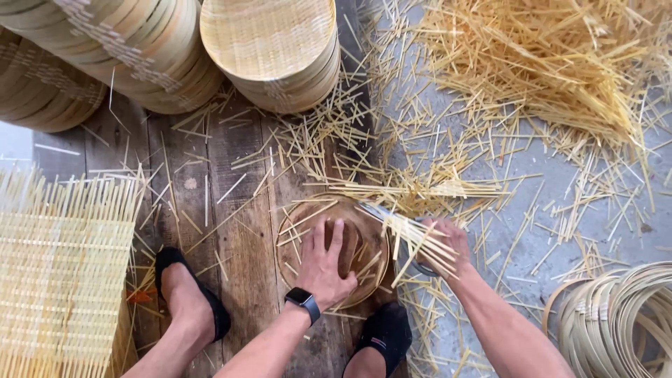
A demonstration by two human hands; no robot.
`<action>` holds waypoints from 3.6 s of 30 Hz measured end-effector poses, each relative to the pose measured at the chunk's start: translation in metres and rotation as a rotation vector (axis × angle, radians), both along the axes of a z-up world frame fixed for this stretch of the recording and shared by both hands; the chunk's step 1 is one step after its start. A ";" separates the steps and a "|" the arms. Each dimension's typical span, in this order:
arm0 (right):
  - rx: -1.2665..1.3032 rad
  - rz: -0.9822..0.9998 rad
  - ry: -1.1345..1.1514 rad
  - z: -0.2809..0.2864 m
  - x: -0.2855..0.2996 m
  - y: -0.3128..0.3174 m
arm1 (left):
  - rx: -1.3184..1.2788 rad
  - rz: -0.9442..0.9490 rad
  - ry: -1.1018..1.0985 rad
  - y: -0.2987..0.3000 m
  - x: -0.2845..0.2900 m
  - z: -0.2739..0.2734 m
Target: The person sits on a low stool in a bamboo workshop and uses scissors to trim excess bamboo strips from the edge of a woven steamer-basket lid held over a round wooden mold. They rotate the lid, cut off protruding strip ends, press a bent bamboo rim hoop around the edge, and set the finished lid onto a stack of completed lids.
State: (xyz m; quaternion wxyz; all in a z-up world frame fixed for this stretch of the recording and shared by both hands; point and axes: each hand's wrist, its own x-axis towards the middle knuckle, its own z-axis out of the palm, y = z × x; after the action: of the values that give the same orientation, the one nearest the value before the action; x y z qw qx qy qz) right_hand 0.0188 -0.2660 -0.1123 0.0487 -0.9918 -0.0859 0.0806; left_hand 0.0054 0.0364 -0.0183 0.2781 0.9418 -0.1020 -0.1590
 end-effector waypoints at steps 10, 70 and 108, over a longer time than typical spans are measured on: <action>-0.318 0.146 -0.241 -0.023 0.006 -0.004 | -0.079 -0.173 0.025 0.011 0.011 0.009; 1.189 -0.894 0.702 0.007 -0.084 0.044 | -0.046 0.595 0.293 0.086 -0.003 -0.083; 0.752 -0.776 0.102 0.094 -0.078 0.109 | -1.042 1.063 0.857 0.053 -0.060 -0.009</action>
State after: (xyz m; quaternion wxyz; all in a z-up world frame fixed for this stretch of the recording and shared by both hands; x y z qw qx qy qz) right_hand -0.0591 -0.1566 -0.0182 0.4303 -0.8598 0.2663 0.0685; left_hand -0.0543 0.0893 -0.0270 0.7272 0.4753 0.4066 -0.2827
